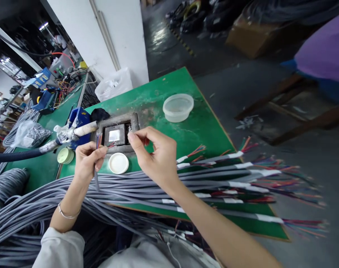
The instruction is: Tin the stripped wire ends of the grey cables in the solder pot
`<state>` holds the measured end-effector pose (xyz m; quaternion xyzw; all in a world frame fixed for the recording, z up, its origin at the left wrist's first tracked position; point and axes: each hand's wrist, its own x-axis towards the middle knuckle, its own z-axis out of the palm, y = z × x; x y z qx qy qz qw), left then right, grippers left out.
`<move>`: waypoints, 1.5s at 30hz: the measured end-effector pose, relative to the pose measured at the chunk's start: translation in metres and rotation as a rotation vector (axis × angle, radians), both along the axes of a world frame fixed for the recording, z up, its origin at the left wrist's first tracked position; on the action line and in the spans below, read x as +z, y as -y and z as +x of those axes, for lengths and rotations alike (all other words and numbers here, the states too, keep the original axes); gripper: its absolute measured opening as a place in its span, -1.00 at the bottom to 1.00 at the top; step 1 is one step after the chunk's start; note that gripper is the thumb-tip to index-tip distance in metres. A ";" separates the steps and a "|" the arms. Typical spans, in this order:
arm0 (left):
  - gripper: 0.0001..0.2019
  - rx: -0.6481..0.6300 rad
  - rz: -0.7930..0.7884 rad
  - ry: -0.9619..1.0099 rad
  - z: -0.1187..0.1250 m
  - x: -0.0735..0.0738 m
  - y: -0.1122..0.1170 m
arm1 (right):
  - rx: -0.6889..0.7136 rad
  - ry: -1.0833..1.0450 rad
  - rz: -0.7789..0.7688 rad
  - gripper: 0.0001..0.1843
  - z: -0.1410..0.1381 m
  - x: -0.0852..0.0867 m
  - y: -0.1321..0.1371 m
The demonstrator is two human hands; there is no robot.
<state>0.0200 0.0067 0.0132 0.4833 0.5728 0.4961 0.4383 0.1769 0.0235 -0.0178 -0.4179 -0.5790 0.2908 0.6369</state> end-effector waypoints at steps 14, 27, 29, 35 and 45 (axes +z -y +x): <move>-0.67 -0.027 -0.031 -0.090 0.000 0.012 -0.005 | 0.088 0.034 -0.001 -0.86 -0.003 -0.006 -0.004; -0.85 -0.139 -0.018 -0.284 0.004 0.013 -0.002 | 0.209 0.059 0.009 -0.88 -0.001 -0.007 -0.008; -0.84 -0.114 0.004 -0.287 0.006 0.011 -0.001 | 0.207 0.042 -0.031 -0.85 -0.003 -0.008 -0.007; -0.81 0.012 0.067 -0.328 0.004 0.007 -0.005 | 0.317 0.041 -0.083 -0.82 -0.012 -0.012 -0.003; -0.90 -0.152 -0.185 -1.291 -0.022 -0.013 -0.083 | 0.098 0.100 -0.055 -0.84 0.004 -0.004 -0.008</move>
